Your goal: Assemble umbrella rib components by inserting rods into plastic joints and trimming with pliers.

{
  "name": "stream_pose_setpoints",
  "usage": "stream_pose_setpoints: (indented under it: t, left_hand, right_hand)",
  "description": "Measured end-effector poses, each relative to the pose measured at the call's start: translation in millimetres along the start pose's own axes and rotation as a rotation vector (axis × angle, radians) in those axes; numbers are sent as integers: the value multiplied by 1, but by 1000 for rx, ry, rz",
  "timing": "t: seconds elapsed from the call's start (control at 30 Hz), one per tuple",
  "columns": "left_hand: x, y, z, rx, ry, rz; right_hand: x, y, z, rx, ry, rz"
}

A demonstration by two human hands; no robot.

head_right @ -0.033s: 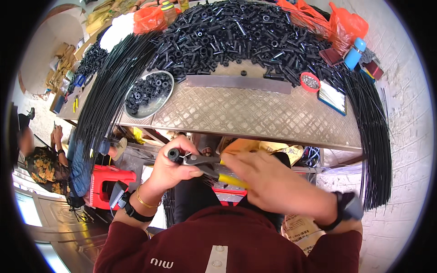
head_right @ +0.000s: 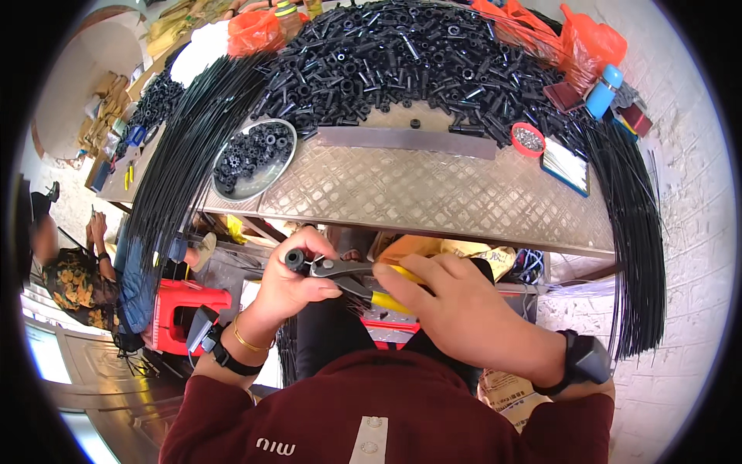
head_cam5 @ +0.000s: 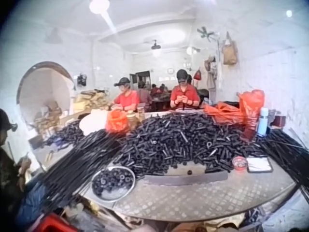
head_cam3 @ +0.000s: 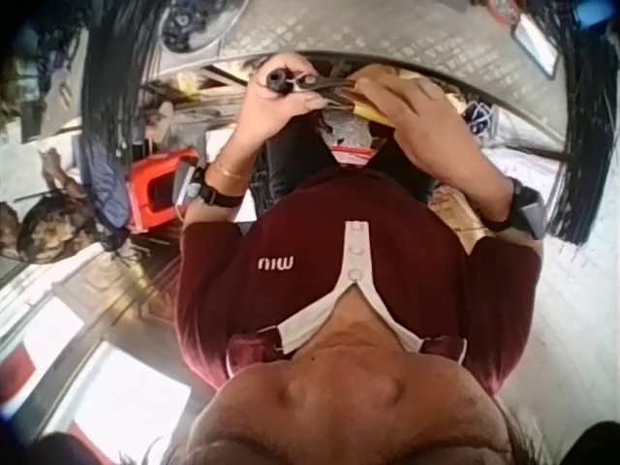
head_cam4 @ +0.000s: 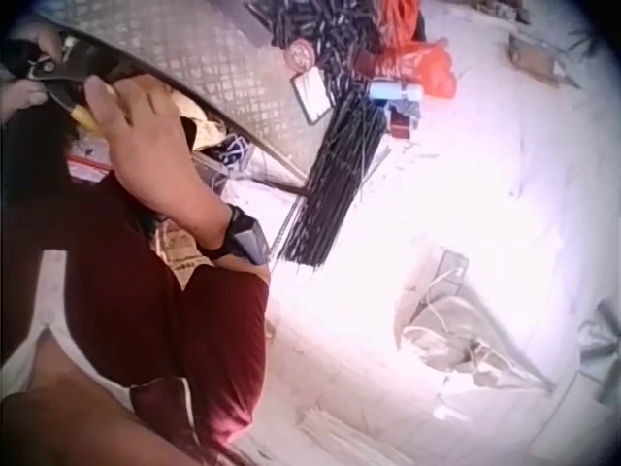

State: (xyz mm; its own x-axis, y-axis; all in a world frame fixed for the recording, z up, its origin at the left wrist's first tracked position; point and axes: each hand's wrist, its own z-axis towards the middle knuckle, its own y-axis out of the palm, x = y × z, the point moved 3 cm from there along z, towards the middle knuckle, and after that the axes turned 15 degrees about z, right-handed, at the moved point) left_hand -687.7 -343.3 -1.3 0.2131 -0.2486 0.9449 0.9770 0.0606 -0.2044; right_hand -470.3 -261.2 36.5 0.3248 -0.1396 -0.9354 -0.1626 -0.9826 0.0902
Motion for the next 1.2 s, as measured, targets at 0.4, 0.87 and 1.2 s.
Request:
stream_pose_setpoints:
  t: [0.4, 0.87, 1.2]
  left_hand:
    - [-3, 3, -5, -109, 23, 61]
    - [-8, 4, -6, 84, 4, 17]
    - [-14, 6, -4, 84, 10, 13]
  right_hand:
    - [47, 19, 20, -285, -41, 552]
    - [78, 34, 31, -466, 155, 1082]
    - [55, 18, 29, -300, 151, 838]
